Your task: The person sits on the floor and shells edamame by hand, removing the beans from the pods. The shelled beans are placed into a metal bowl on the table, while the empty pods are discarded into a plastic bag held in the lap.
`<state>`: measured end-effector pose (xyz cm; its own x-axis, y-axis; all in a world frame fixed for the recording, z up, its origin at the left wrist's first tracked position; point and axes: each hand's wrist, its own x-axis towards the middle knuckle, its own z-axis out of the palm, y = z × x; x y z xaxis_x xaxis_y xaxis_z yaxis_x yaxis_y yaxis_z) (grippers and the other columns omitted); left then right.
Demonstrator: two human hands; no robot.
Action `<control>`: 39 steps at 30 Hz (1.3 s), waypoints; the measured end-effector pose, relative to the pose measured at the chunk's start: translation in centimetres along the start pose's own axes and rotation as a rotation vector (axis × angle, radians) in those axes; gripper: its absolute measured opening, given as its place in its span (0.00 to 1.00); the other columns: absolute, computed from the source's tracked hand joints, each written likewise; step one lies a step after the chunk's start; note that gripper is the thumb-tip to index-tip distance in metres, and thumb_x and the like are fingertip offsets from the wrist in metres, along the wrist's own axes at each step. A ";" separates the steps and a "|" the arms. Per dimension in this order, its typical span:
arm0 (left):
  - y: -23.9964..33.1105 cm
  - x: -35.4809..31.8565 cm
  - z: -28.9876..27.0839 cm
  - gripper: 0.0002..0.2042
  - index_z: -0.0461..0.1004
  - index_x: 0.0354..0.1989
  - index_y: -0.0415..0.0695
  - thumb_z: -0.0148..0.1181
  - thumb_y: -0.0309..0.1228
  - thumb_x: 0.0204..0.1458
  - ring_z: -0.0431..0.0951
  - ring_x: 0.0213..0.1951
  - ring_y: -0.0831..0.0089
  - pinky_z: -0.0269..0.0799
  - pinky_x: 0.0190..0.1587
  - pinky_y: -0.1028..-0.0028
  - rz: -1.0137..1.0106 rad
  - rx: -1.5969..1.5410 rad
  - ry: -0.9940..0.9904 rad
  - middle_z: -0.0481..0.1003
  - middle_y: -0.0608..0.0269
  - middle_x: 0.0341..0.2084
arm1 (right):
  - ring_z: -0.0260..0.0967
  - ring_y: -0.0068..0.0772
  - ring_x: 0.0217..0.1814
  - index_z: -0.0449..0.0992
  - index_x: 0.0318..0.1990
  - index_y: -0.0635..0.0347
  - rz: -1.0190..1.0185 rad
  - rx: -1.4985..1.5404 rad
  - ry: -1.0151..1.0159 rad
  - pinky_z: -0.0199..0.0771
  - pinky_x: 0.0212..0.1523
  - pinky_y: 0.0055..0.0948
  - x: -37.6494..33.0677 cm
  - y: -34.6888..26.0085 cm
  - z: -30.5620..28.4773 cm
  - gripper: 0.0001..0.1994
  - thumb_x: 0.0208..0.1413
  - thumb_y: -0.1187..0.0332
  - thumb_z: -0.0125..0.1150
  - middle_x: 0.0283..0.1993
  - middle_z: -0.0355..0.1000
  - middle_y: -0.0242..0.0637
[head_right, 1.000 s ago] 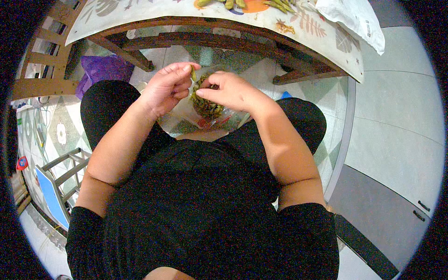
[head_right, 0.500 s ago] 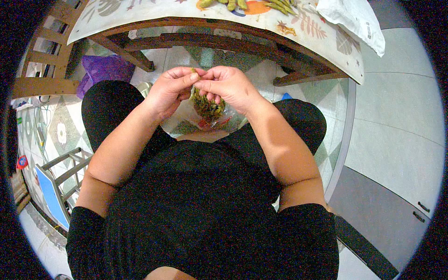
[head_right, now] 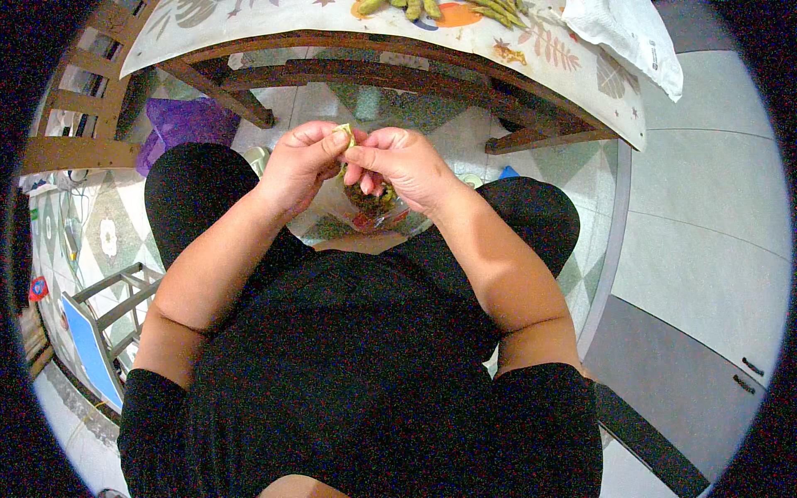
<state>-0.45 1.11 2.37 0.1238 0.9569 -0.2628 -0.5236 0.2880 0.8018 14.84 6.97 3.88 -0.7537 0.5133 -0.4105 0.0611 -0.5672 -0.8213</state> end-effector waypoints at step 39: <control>-1.0 1.4 -0.6 0.09 0.65 0.36 0.41 0.41 0.27 0.47 0.65 0.29 0.78 0.62 0.32 0.79 -0.182 -0.385 0.055 0.67 0.67 0.26 | 0.63 0.29 0.20 0.70 0.24 0.62 -0.368 -1.163 0.602 0.63 0.23 0.25 0.5 -0.6 -0.1 0.08 0.43 0.66 0.56 0.19 0.66 0.37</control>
<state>-0.24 2.11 0.94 0.2030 0.8854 -0.4182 -0.7751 0.4063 0.4839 14.52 7.59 4.10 -0.4645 0.8847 0.0406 0.6577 0.3753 -0.6532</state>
